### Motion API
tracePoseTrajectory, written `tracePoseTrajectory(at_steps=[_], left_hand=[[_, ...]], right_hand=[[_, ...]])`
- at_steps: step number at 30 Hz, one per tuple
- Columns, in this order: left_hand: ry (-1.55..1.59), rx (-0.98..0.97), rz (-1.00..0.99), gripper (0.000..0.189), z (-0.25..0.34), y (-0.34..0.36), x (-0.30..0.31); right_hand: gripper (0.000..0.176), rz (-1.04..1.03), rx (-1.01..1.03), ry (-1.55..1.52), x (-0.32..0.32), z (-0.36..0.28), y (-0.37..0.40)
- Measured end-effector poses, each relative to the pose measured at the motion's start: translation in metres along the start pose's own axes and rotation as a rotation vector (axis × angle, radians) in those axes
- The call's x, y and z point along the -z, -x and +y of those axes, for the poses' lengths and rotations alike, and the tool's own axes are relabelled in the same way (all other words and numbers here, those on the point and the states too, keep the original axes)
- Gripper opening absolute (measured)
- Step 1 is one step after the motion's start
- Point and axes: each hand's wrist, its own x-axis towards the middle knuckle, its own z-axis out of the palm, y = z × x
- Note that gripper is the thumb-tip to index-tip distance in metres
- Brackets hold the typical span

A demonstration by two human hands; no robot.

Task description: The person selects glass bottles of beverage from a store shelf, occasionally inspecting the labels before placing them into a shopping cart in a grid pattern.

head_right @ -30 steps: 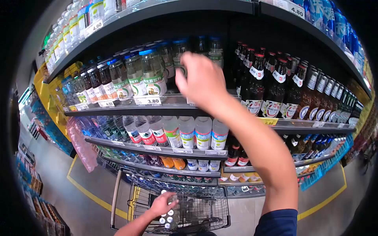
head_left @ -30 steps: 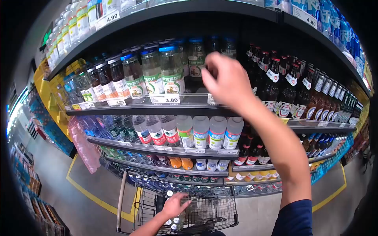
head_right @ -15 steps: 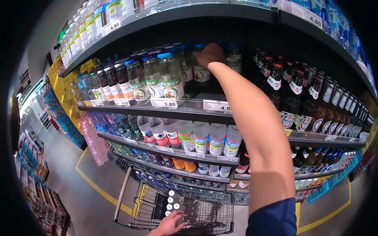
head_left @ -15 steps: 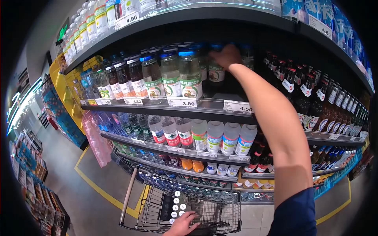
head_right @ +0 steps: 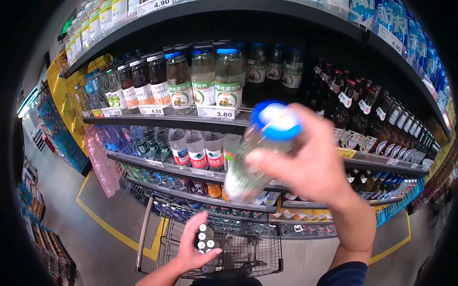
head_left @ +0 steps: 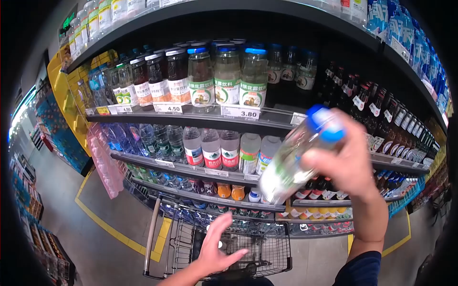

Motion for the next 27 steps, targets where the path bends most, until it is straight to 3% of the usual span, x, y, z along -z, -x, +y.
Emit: tracePoseTrajectory(at_steps=[1,3,4,5,7,9,10,11,12,13,14,15,17,18,19,22,23,24,27], left_hand=[[0.153,0.039,0.031,0.091,0.011,-0.016,0.003],[0.65,0.121,0.004,0.103,0.023,-0.037,0.004],[0.756,0.184,-0.106,0.099,0.021,-0.043,0.009],[0.661,0.316,-0.149,0.092,0.023,-0.046,0.017],[0.741,0.364,-0.287,0.079,-0.003,-0.024,0.019],[0.961,0.476,-0.277,0.067,-0.01,-0.001,0.019],[0.955,0.432,-0.286,0.061,-0.011,0.008,0.022],[0.919,0.49,-0.248,0.065,-0.005,0.012,0.025],[0.975,0.519,-0.252,0.067,-0.007,0.02,0.025],[1.026,0.537,-0.259,0.068,-0.011,0.024,0.027],[1.196,0.458,-0.318,0.053,-0.008,0.02,0.033],[1.239,0.491,-0.35,0.054,-0.006,0.019,0.04],[1.282,0.501,-0.329,0.057,-0.004,0.024,0.047],[1.285,0.514,-0.319,0.057,-0.004,0.026,0.051],[1.331,0.5,-0.344,0.059,-0.003,0.028,0.055],[1.461,0.521,-0.344,0.067,0.0,0.034,0.058],[1.537,0.538,-0.332,0.072,0.002,0.032,0.059],[1.338,0.658,-0.409,0.094,0.01,0.025,0.068],[1.365,0.684,-0.379,0.096,0.012,0.019,0.07]], right_hand=[[0.041,-0.073,-0.23,0.03,-0.018,-0.003,0.004],[0.047,-0.278,-0.287,0.159,-0.055,0.014,0.015],[0.05,-0.379,-0.376,0.02,-0.078,0.027,0.018],[0.049,-0.452,-0.339,0.186,-0.084,0.024,0.021],[0.038,-0.674,-0.285,0.151,-0.076,0.025,-0.006],[0.021,-0.301,-0.035,0.14,-0.053,0.035,-0.051],[0.022,0.084,0.063,0.164,-0.047,0.048,-0.076],[0.031,0.254,0.086,0.318,-0.036,0.046,-0.102],[0.046,0.339,0.265,0.614,-0.032,0.049,-0.129],[0.047,0.373,0.064,0.697,-0.03,0.053,-0.141],[0.056,0.347,0.038,0.648,-0.029,0.05,-0.155],[0.061,0.394,-0.214,0.727,-0.037,0.044,-0.161],[0.062,0.33,-0.254,0.77,-0.048,0.038,-0.163],[0.052,0.405,-0.234,0.708,-0.048,0.051,-0.173],[0.046,0.297,-0.236,0.553,-0.039,0.061,-0.179],[0.04,0.223,-0.265,0.471,-0.026,0.07,-0.187],[0.037,0.271,-0.252,0.471,-0.031,0.066,-0.183],[0.035,0.331,-0.238,0.47,-0.036,0.063,-0.176],[0.028,0.539,-0.162,0.452,-0.046,0.046,-0.153]])
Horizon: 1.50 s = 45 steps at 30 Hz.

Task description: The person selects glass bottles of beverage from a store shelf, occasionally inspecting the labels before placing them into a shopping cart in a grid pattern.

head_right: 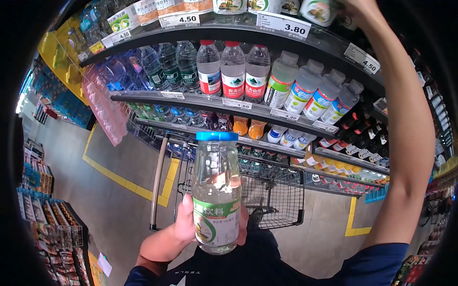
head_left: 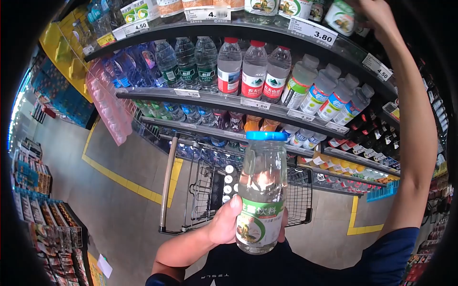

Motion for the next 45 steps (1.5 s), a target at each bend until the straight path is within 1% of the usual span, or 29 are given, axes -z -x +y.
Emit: tracePoseTrajectory(at_steps=[1,2,3,4,5,6,7,9,11,12,14,15,17,18,20,22,23,26,27,30,32,33,34,35,38,39,41,44,45], left_hand=[[0.001,-0.011,0.011,0.097,0.0,0.0,0.0],[0.003,-0.008,0.011,0.097,0.002,-0.002,-0.001],[0.021,-0.003,0.02,0.099,0.004,-0.004,-0.002],[0.04,0.004,0.031,0.101,0.005,-0.005,-0.002],[0.043,0.01,0.033,0.101,0.005,-0.007,-0.001],[0.133,0.02,0.021,0.104,0.004,-0.009,0.001],[0.223,0.032,0.009,0.106,0.003,-0.011,0.001],[0.313,0.027,-0.033,0.108,0.001,-0.017,0.003],[0.444,-0.02,-0.103,0.109,-0.001,-0.022,0.001],[0.445,-0.012,-0.095,0.109,0.0,-0.024,0.001],[0.3,-0.002,-0.076,0.11,0.0,-0.027,0.001],[0.3,0.027,-0.019,0.111,0.002,-0.027,-0.004],[0.26,0.048,-0.016,0.112,0.004,-0.03,-0.004],[0.216,0.061,-0.022,0.113,0.003,-0.032,-0.004],[0.197,0.045,0.018,0.115,0.0,-0.033,-0.006],[0.1,0.065,0.032,0.113,0.003,-0.034,-0.007],[0.099,0.069,0.042,0.113,0.003,-0.032,-0.009],[0.081,0.058,0.105,0.111,0.001,-0.031,-0.012],[0.067,0.05,0.125,0.109,0.0,-0.031,-0.013],[0.147,-0.006,0.176,0.102,-0.009,-0.025,-0.012],[0.053,-0.046,0.1,0.079,-0.01,-0.023,-0.008],[0.134,-0.096,-0.01,0.073,-0.013,-0.025,-0.001],[0.14,-0.098,-0.009,0.073,-0.018,-0.024,-0.003],[0.05,-0.081,0.091,0.072,-0.02,-0.023,-0.007],[0.014,-0.074,0.165,0.067,-0.023,-0.027,-0.016],[-0.132,-0.057,0.226,0.076,-0.022,-0.03,-0.02],[-0.276,-0.042,0.286,0.089,-0.02,-0.034,-0.027],[-0.3,-0.105,0.305,0.089,-0.02,-0.036,-0.031],[-0.198,-0.114,0.208,0.075,-0.019,-0.036,-0.028]], right_hand=[[0.028,0.097,0.078,0.065,0.005,-0.002,-0.001],[0.033,0.166,0.204,-0.028,0.012,0.004,0.012],[0.03,0.151,0.182,0.004,0.038,0.012,-0.006],[0.031,0.04,0.306,-0.156,0.052,0.005,0.003],[0.059,0.047,0.445,-0.027,0.088,0.048,-0.024],[0.059,0.045,0.435,-0.024,0.098,0.04,-0.018],[0.044,-0.16,0.47,-0.16,0.118,0.022,-0.005],[0.032,-0.229,0.449,-0.275,0.127,0.0,0.051],[0.038,-0.187,0.433,-0.291,0.125,0.008,0.08],[0.045,-0.214,0.381,-0.323,0.125,0.018,0.102],[0.059,-0.381,0.089,-0.459,0.13,0.064,0.144],[0.067,-0.432,-0.066,-0.541,0.124,0.081,0.166],[0.064,-0.372,-0.311,-0.751,0.088,0.079,0.213],[0.059,-0.273,-0.388,-0.788,0.076,0.088,0.231],[0.066,-0.353,-0.483,-0.705,0.061,0.103,0.255],[0.054,-0.33,-0.569,-0.909,0.051,0.12,0.274],[0.055,-0.249,-0.682,-0.997,0.045,0.122,0.282],[0.06,-0.193,-0.772,-1.09,0.043,0.121,0.294],[0.061,-0.116,-0.833,-0.982,0.041,0.113,0.294],[0.062,-0.049,-0.934,-1.03,0.04,0.113,0.297],[0.062,-0.111,-0.941,-1.07,0.043,0.121,0.3],[0.061,-0.115,-0.943,-1.079,0.043,0.122,0.302],[0.061,-0.117,-0.948,-1.087,0.044,0.123,0.304],[0.061,-0.116,-0.951,-1.081,0.045,0.123,0.305],[0.062,-0.165,-0.945,-1.125,0.05,0.125,0.309],[0.063,-0.203,-0.914,-1.131,0.051,0.127,0.31],[0.064,-0.242,-0.883,-1.134,0.052,0.127,0.31],[0.068,-0.262,-0.889,-1.14,0.055,0.125,0.309],[0.069,-0.273,-0.9,-1.146,0.056,0.124,0.308]])
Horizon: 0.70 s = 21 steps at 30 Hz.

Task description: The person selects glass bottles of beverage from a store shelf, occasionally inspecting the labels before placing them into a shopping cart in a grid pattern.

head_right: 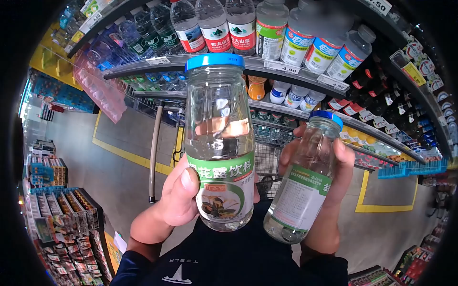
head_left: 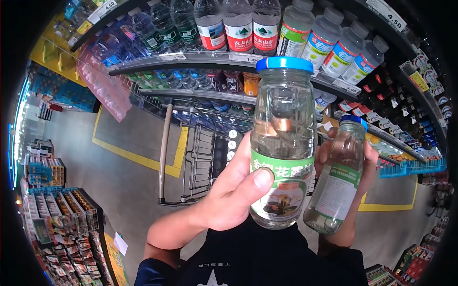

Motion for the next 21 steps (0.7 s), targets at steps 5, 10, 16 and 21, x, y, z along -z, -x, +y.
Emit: tracePoseTrajectory(at_steps=[5,10,16,21], left_hand=[[0.09,-0.003,-0.112,0.065,-0.002,-0.006,-0.001],[-0.012,-0.02,0.046,0.089,-0.021,-0.009,0.004],[0.054,-0.001,0.059,0.085,-0.063,-0.003,0.052],[-0.408,0.162,0.232,0.06,-0.122,0.004,0.11]], right_hand=[[0.072,-0.045,-0.025,-0.015,0.007,0.0,-0.001],[0.067,-0.063,-0.028,-0.115,0.017,0.002,-0.002],[0.058,-0.039,-0.147,-0.17,0.04,0.001,-0.015],[0.038,0.169,0.004,0.281,0.12,0.067,-0.047]])
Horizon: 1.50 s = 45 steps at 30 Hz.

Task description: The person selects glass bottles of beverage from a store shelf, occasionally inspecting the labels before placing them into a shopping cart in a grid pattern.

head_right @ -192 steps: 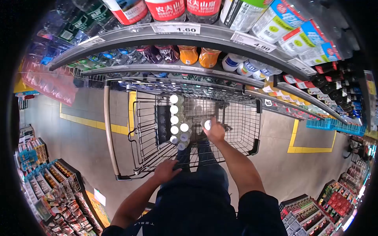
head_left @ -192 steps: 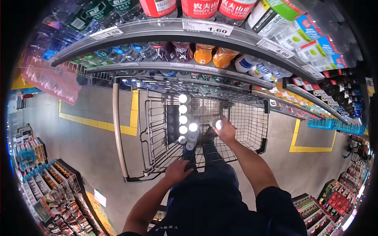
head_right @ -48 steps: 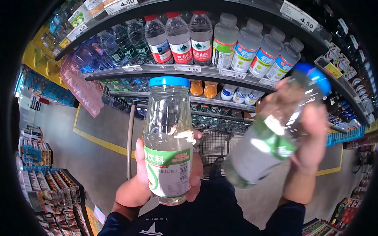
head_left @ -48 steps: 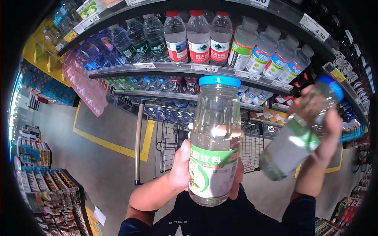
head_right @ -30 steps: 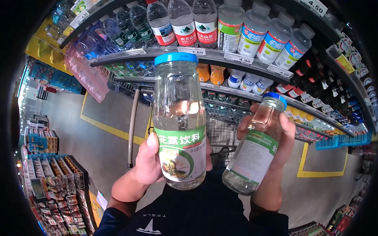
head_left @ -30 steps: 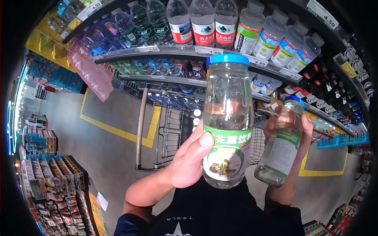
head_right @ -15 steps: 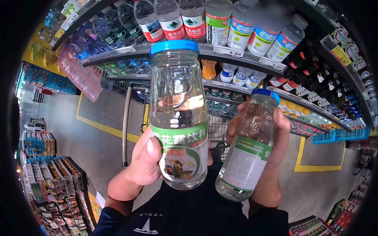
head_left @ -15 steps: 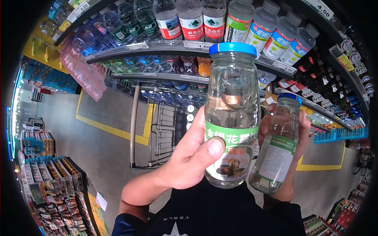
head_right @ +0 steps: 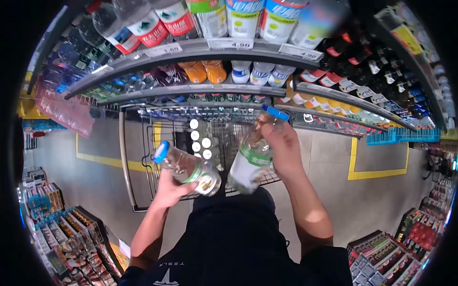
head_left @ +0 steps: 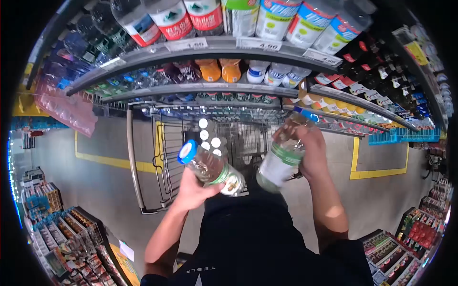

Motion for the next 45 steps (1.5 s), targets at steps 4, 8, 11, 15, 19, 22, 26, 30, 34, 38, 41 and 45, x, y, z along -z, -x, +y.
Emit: tracePoseTrajectory(at_steps=[4,8,11,15,19,22,26,30,34,38,41,45], left_hand=[[-0.235,0.13,0.168,0.053,-0.141,-0.035,0.0],[-0.394,0.15,0.116,0.056,-0.236,-0.061,-0.011],[-0.551,0.114,-0.051,0.061,-0.297,-0.076,-0.01],[-0.737,0.029,-0.175,0.061,-0.342,-0.09,-0.008],[-0.811,0.021,-0.32,0.046,-0.386,-0.102,0.006],[-0.887,0.011,-0.619,0.043,-0.42,-0.108,0.021],[-0.96,-0.105,-0.672,0.04,-0.458,-0.104,0.035],[-1.053,-0.087,-0.746,0.038,-0.451,-0.105,0.042],[-1.082,-0.039,-0.794,0.026,-0.436,-0.108,0.05],[-1.25,-0.064,-0.909,0.035,-0.423,-0.107,0.051],[-1.261,-0.023,-0.887,0.019,-0.432,-0.1,0.055],[-1.235,0.241,-0.764,0.012,-0.431,-0.09,0.057]], right_hand=[[0.051,-0.03,0.056,0.885,0.053,0.125,-0.025],[0.05,-0.076,-0.129,1.135,0.092,0.217,-0.036],[0.049,-0.084,-0.205,1.108,0.11,0.266,-0.044],[0.046,-0.115,-0.215,1.132,0.109,0.298,-0.052],[0.049,-0.174,-0.149,1.193,0.113,0.324,-0.059],[0.052,-0.195,-0.138,1.223,0.118,0.343,-0.063],[0.052,-0.219,-0.151,1.215,0.108,0.348,-0.064],[0.054,-0.234,-0.117,1.24,0.102,0.357,-0.06],[0.055,-0.254,-0.186,1.258,0.095,0.363,-0.053],[0.05,-0.279,-0.252,1.194,0.088,0.368,-0.047],[0.053,-0.268,-0.19,1.161,0.088,0.383,-0.049],[0.055,-0.192,-0.11,1.144,0.063,0.403,-0.077]])
